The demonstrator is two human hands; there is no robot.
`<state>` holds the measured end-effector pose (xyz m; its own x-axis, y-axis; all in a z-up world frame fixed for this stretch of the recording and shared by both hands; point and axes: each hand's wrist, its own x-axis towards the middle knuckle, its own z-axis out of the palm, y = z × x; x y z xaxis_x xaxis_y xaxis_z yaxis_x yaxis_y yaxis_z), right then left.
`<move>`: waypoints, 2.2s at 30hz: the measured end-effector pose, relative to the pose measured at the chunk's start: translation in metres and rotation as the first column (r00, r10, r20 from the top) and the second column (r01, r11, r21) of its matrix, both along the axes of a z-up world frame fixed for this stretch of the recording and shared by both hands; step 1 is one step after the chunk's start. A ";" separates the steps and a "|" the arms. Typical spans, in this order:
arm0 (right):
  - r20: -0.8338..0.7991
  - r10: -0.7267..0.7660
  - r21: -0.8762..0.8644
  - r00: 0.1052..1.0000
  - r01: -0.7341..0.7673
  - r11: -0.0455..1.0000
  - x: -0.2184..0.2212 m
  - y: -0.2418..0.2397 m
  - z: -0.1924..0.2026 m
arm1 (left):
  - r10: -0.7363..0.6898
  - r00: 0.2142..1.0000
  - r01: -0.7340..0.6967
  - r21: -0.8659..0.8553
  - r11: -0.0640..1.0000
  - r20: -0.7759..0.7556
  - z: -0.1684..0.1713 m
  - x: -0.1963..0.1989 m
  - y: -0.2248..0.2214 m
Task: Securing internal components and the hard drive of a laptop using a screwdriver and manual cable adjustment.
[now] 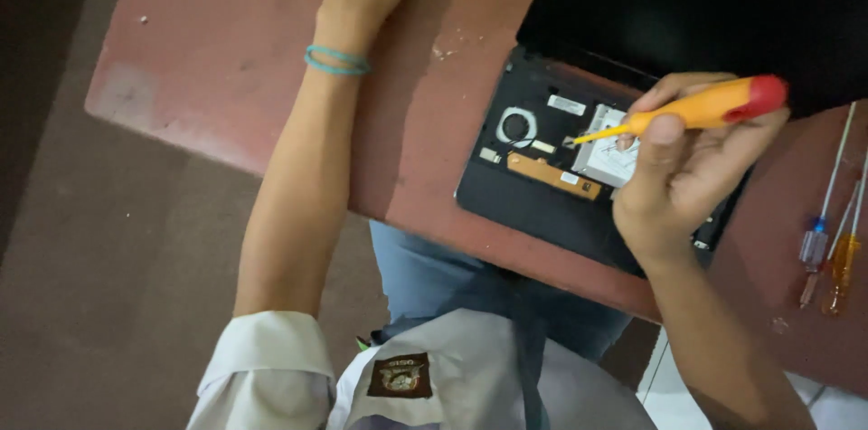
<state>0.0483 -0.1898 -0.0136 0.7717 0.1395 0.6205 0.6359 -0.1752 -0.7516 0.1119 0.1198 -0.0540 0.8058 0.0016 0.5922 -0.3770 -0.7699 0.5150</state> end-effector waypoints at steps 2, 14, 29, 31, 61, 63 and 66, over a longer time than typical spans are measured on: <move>-0.007 0.007 -0.008 1.000 -0.007 1.000 0.002 -0.002 0.002 | -0.003 1.000 0.003 -0.007 1.000 -0.014 -0.006 0.008 -0.005; -0.041 0.069 -0.094 0.997 -0.073 0.993 -0.012 -0.002 0.001 | 0.118 0.985 -0.122 -0.028 0.992 -0.125 -0.035 -0.014 0.010; -0.028 0.103 0.009 0.994 -0.103 0.995 -0.003 -0.004 0.005 | 0.239 0.962 -0.245 -0.028 0.969 -0.132 0.002 -0.027 0.013; -0.032 0.144 0.036 0.989 -0.143 0.989 -0.003 -0.003 0.012 | 0.234 0.964 -0.239 -0.027 0.971 -0.124 0.024 -0.047 -0.013; -0.064 0.061 0.174 0.996 -0.049 0.984 -0.159 -0.062 0.002 | -0.529 0.824 0.046 -0.955 -0.293 0.202 0.009 -0.212 -0.214; -0.202 0.042 0.125 0.979 -0.017 0.992 -0.169 -0.065 0.011 | -0.514 0.824 0.083 -0.948 -0.308 0.239 0.014 -0.212 -0.214; -0.145 0.001 0.051 0.989 0.006 0.999 -0.166 -0.063 0.011 | -0.523 0.817 0.092 -0.951 -0.294 0.241 0.015 -0.213 -0.212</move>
